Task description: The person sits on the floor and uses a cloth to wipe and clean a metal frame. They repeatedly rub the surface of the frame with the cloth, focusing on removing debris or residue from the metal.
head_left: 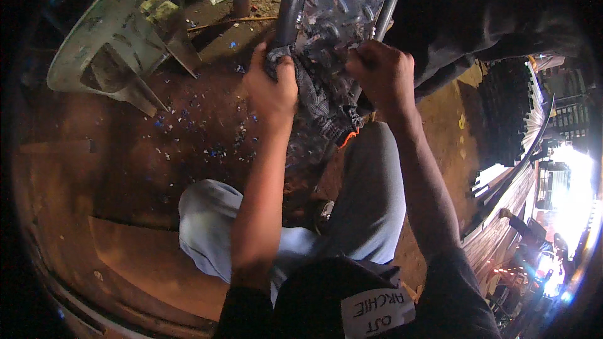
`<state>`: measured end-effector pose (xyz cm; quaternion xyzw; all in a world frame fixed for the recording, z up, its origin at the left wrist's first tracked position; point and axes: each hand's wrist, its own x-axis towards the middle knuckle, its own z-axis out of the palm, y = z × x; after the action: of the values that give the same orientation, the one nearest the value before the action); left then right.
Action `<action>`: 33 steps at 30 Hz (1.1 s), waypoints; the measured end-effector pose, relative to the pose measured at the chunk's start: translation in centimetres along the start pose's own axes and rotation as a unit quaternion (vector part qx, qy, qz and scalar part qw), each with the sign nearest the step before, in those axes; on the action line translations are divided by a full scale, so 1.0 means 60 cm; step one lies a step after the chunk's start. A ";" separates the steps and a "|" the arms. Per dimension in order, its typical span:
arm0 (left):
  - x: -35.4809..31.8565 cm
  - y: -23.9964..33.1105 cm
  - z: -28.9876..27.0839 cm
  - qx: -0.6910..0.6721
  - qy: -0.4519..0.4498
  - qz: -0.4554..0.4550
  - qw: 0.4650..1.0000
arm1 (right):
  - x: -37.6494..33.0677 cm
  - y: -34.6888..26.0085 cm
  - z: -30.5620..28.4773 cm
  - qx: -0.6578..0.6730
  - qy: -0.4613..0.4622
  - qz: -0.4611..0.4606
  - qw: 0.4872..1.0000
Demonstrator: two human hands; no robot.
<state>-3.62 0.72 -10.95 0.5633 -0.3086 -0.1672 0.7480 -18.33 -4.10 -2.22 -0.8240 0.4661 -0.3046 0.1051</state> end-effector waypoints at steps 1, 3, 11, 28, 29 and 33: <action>0.000 -0.001 -0.001 0.008 0.003 0.002 1.000 | -0.007 -0.003 0.006 0.039 0.038 -0.016 0.998; 0.003 -0.004 -0.001 0.023 0.008 0.035 0.999 | -0.019 -0.007 0.019 0.089 0.109 -0.025 0.990; 0.001 -0.004 -0.004 0.013 -0.005 0.035 0.999 | -0.036 -0.018 0.064 0.008 0.229 -0.043 0.972; 0.007 -0.011 -0.002 0.007 0.001 0.050 0.999 | -0.028 -0.046 0.087 -0.119 0.210 0.075 0.968; 0.007 -0.011 -0.002 0.003 0.003 0.057 0.998 | -0.027 -0.045 0.088 -0.125 0.213 0.075 0.966; 0.009 -0.009 0.000 0.008 0.005 0.059 0.998 | -0.033 -0.036 0.077 -0.077 0.213 0.070 0.972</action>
<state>-3.13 0.23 -11.34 0.5514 -0.3385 -0.1173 0.7534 -14.81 -1.80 -5.68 -0.7112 0.5565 -0.4277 -0.0396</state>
